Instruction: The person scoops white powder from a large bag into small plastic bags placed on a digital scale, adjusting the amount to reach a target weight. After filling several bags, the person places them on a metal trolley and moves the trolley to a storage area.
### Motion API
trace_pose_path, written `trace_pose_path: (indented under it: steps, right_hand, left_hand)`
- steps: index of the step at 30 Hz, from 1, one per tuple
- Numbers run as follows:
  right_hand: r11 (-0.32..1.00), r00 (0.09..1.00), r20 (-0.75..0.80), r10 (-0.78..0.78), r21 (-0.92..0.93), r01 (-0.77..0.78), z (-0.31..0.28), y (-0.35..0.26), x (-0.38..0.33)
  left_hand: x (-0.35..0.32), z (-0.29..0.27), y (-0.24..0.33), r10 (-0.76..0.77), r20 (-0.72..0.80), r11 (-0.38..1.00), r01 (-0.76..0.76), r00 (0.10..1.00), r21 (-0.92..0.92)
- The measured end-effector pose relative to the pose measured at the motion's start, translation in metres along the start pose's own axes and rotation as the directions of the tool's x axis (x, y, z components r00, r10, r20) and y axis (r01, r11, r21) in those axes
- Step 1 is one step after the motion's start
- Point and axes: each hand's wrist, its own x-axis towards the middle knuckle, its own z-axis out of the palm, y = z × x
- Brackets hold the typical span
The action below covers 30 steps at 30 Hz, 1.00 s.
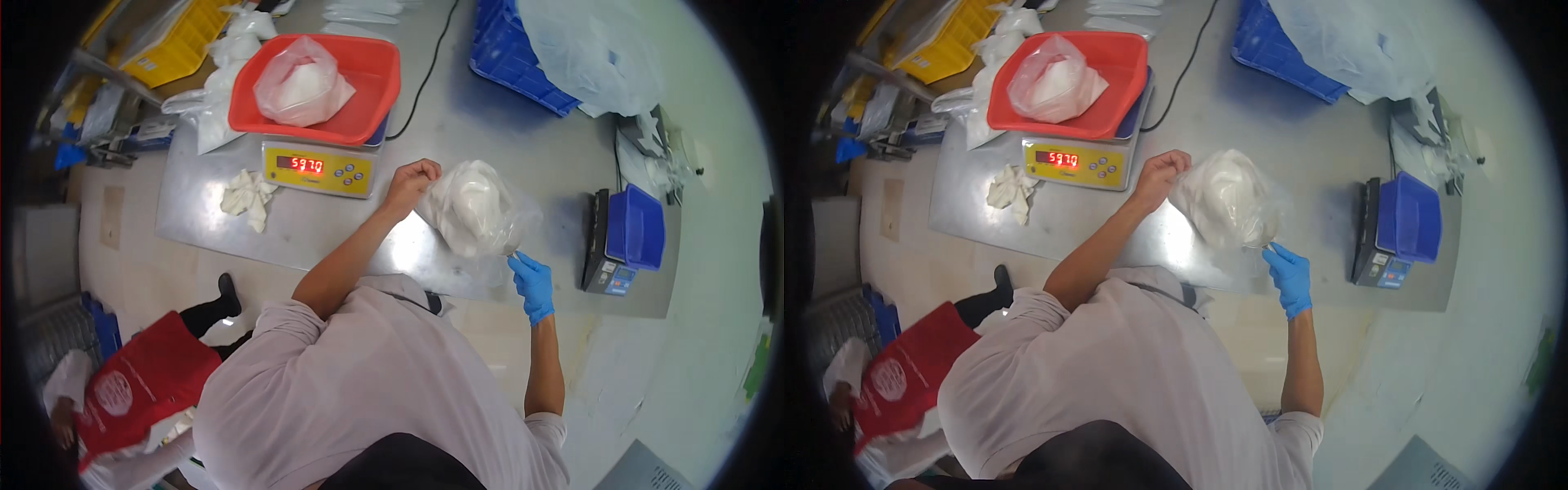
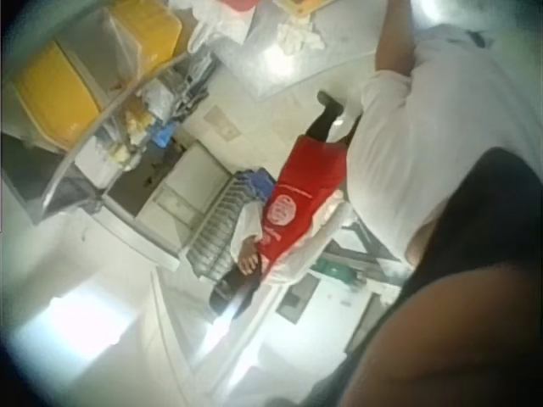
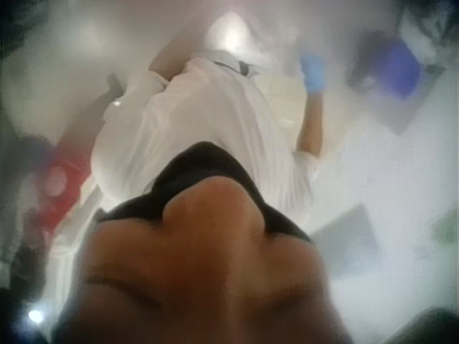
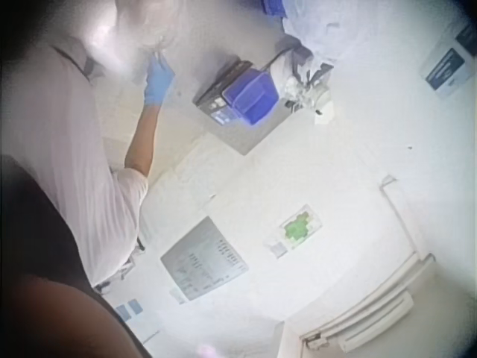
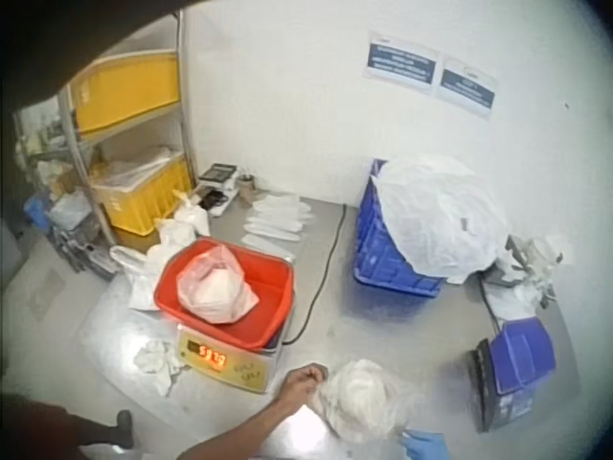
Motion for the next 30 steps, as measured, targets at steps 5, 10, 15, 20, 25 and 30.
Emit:
trace_pose_path:
  steps: [5,10,15,20,25,30]
  right_hand:
    - [0.989,0.999,0.021,-0.026,0.149,0.023,0.016,0.009,0.012]
    - [0.991,0.995,-0.041,-0.094,0.094,0.097,0.011,0.009,0.006]
    - [0.984,0.986,-0.035,-0.166,-0.079,0.162,-0.003,-0.010,-0.006]
    - [0.959,0.976,0.014,-0.216,-0.184,0.215,-0.023,-0.035,-0.014]
    - [0.742,0.862,0.178,-0.474,-0.447,0.500,-0.046,-0.053,0.000]
    - [0.943,0.962,0.114,-0.247,-0.200,0.266,-0.042,-0.063,-0.012]
  left_hand:
    - [-0.016,0.051,0.051,0.312,0.101,0.800,-0.319,0.945,0.508]
    - [-0.087,0.154,0.069,0.172,0.571,0.151,-0.594,0.803,0.790]
    - [-0.118,0.160,0.046,-0.355,0.385,-0.245,-0.483,0.852,0.841]
    - [-0.076,0.158,0.056,-0.276,0.563,-0.279,-0.625,0.779,0.729]
    - [-0.009,0.168,0.101,0.017,0.582,-0.095,-0.578,0.813,0.810]
    - [-0.042,0.175,0.131,-0.220,0.333,-0.239,-0.381,0.917,0.893]
